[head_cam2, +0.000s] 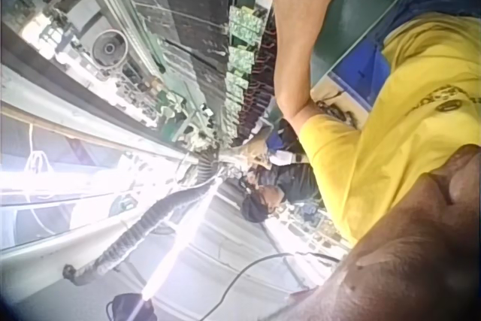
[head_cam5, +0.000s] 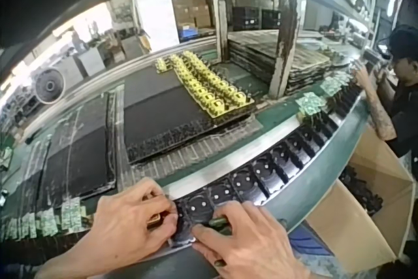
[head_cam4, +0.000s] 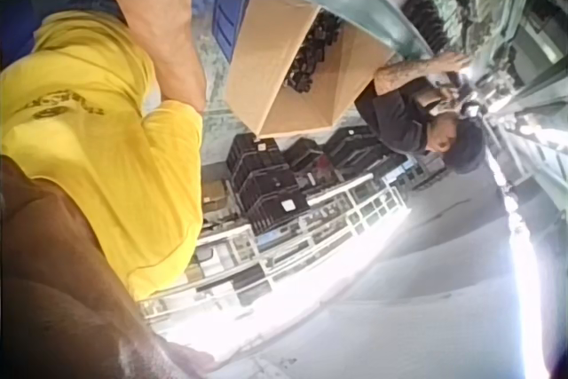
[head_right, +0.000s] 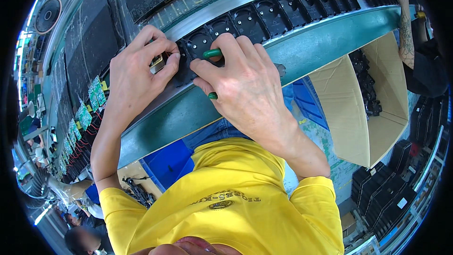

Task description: The person is manually assembling and inspecting circuit boards on an assembly line using small hand tools.

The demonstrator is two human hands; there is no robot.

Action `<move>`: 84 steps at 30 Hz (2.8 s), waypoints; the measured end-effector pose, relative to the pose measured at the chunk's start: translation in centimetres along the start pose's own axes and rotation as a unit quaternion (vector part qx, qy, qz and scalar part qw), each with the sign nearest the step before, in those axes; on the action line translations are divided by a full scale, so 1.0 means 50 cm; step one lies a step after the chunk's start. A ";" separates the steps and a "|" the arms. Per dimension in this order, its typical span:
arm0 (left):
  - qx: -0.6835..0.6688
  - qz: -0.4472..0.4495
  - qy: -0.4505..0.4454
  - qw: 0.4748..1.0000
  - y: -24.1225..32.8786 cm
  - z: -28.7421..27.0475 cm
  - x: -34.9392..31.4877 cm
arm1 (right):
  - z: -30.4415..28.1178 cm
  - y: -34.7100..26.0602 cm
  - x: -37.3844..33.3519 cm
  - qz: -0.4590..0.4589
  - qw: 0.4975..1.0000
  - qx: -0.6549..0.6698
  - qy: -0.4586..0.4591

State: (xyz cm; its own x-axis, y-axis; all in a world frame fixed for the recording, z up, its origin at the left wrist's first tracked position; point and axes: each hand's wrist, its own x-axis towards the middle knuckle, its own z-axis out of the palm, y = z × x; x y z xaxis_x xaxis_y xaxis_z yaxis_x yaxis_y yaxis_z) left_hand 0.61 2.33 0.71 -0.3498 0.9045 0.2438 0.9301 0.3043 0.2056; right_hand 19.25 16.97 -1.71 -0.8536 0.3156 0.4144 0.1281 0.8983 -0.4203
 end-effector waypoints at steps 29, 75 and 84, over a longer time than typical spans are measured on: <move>0.008 -0.056 -0.023 0.998 0.010 0.001 -0.012 | 0.110 -0.058 0.203 0.092 0.727 0.667 0.137; 0.084 -0.033 0.010 0.996 -0.114 -0.099 -0.225 | -0.065 0.065 0.041 -0.001 0.996 -0.030 0.080; 0.048 -0.009 0.115 0.992 -0.225 -0.111 0.053 | -0.079 0.242 0.274 -0.120 0.966 -0.212 0.081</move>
State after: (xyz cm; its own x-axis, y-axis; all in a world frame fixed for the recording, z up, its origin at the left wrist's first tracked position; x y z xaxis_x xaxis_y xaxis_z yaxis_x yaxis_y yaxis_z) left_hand -11.38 -0.34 4.33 -0.3716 0.8100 0.4537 0.9263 0.3561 0.1228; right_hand 11.10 33.37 2.07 -0.7988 0.0945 0.5942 0.1605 0.9853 0.0591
